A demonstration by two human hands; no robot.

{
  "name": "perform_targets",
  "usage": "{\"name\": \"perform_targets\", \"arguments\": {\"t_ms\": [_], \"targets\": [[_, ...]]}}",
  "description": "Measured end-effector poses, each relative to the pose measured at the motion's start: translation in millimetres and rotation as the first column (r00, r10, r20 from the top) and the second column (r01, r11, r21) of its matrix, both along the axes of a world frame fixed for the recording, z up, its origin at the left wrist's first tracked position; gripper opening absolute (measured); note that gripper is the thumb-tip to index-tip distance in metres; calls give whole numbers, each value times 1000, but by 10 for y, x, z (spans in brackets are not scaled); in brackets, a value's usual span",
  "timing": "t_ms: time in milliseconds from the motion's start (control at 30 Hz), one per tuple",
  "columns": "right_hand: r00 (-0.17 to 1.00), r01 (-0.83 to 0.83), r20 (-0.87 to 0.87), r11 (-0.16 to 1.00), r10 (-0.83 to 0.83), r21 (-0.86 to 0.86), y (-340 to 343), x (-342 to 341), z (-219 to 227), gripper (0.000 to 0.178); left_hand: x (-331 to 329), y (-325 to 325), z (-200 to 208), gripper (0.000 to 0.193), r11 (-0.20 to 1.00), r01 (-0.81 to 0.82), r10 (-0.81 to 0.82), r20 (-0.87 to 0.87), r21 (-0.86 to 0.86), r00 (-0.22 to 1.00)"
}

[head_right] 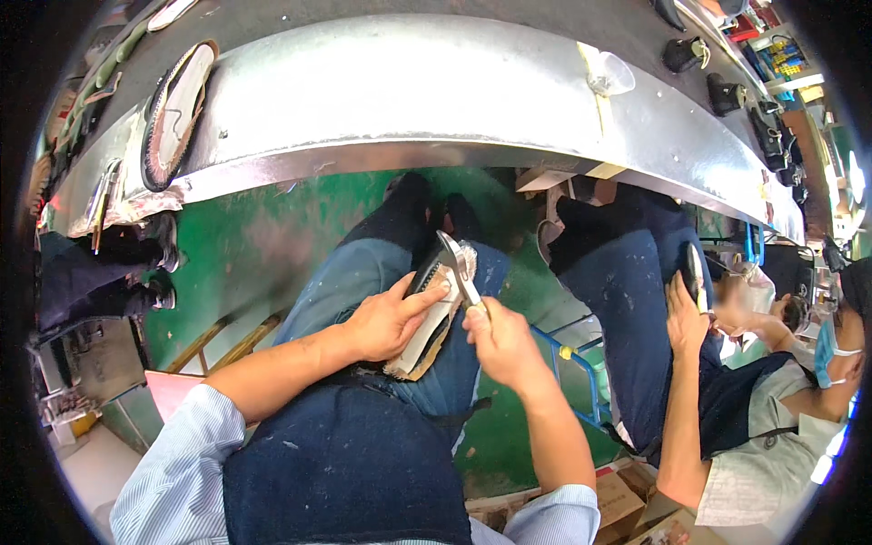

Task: The person is lasting shoes by manually pulling and securing the upper over the last using lasting pincers.

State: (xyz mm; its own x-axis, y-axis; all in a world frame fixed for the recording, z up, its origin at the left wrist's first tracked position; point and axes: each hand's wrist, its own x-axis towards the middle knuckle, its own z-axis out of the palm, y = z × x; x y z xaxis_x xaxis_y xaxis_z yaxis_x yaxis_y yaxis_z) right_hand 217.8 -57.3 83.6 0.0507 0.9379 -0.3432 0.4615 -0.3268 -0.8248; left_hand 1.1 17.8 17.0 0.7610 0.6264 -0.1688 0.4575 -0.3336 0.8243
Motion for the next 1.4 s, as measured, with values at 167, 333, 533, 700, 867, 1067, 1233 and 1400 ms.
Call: {"name": "perform_targets", "arguments": {"t_ms": [167,333,533,700,867,1067,1233,1400], "targets": [[1000,-9,-14,962,6,-272,40,-34,23,36,-15,-62,68,62,999,-11,13,-44,47,999],[992,30,127,973,-1,-230,2,-156,169,35,58,-115,-4,80,955,-264,265,-11,-134,964],[935,-97,327,985,139,-143,-363,-373,-8,33,48,-133,-157,76,962,-251,259,68,-107,964],[945,-69,317,996,84,-59,-511,-439,-135,33,-206,39,-91,110,887,171,-66,249,-429,966],[958,-80,256,980,126,-185,-518,-514,120,32,-415,-234,-226,103,885,119,-44,174,-449,984],[988,-4,154,984,32,-179,-960,-579,-186,29,-345,-44,-221,97,935,81,-54,89,-346,995],[772,433,-416,877,-480,-208,-1304,-566,-549,49,425,553,-489,59,641,-241,264,-86,-728,961],[552,509,-474,728,-686,-460,-1210,-546,-474,52,-95,425,328,63,152,361,823,320,-920,470]]}}
